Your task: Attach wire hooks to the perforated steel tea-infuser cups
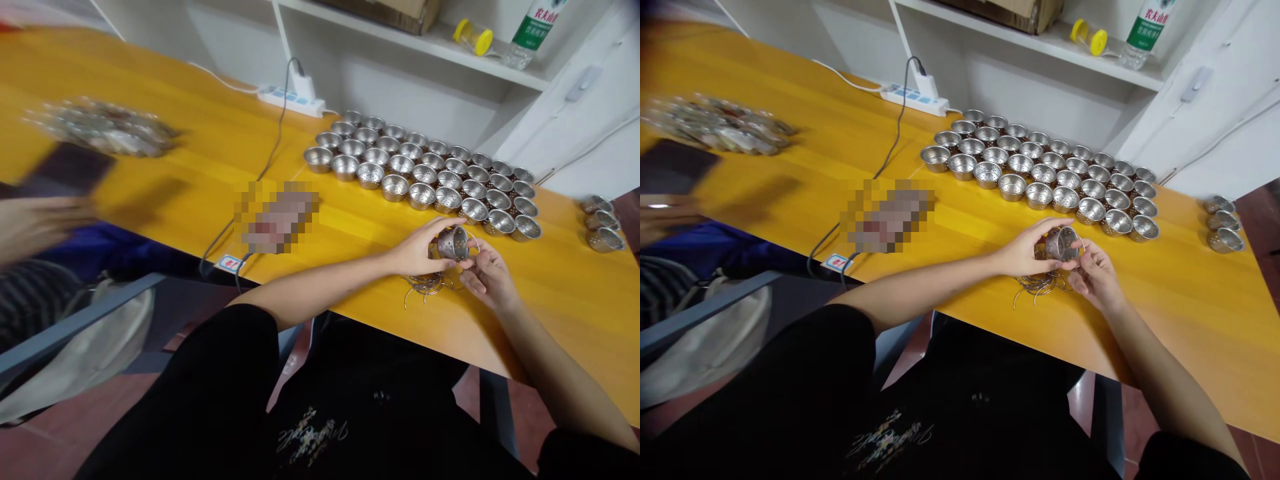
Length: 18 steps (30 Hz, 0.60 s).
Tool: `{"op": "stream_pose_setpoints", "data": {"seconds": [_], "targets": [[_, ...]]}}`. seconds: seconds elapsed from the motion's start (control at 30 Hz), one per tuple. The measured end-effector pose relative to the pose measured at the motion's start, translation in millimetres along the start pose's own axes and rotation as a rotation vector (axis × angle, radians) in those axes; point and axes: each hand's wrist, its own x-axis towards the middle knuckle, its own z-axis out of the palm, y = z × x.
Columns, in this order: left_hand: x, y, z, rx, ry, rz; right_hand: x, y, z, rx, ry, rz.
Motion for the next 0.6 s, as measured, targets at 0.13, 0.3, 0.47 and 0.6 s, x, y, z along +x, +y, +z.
{"op": "stream_pose_setpoints", "data": {"seconds": [0.13, 0.3, 0.47, 0.6], "targets": [[0.1, -0.2, -0.5, 0.022, -0.001, -0.015, -0.1, -0.8, 1.7, -0.001, 0.004, -0.003], [0.4, -0.6, 0.3, 0.015, 0.002, -0.015, 0.0, -1.2, 0.7, -0.029, 0.007, 0.005], [0.8, 0.2, -0.2, 0.021, -0.009, -0.035, -0.4, -2.1, -0.2, -0.017, 0.011, -0.012], [0.8, 1.3, -0.6, 0.015, 0.002, -0.018, -0.1, -2.5, -0.4, -0.009, -0.005, -0.005]]}}
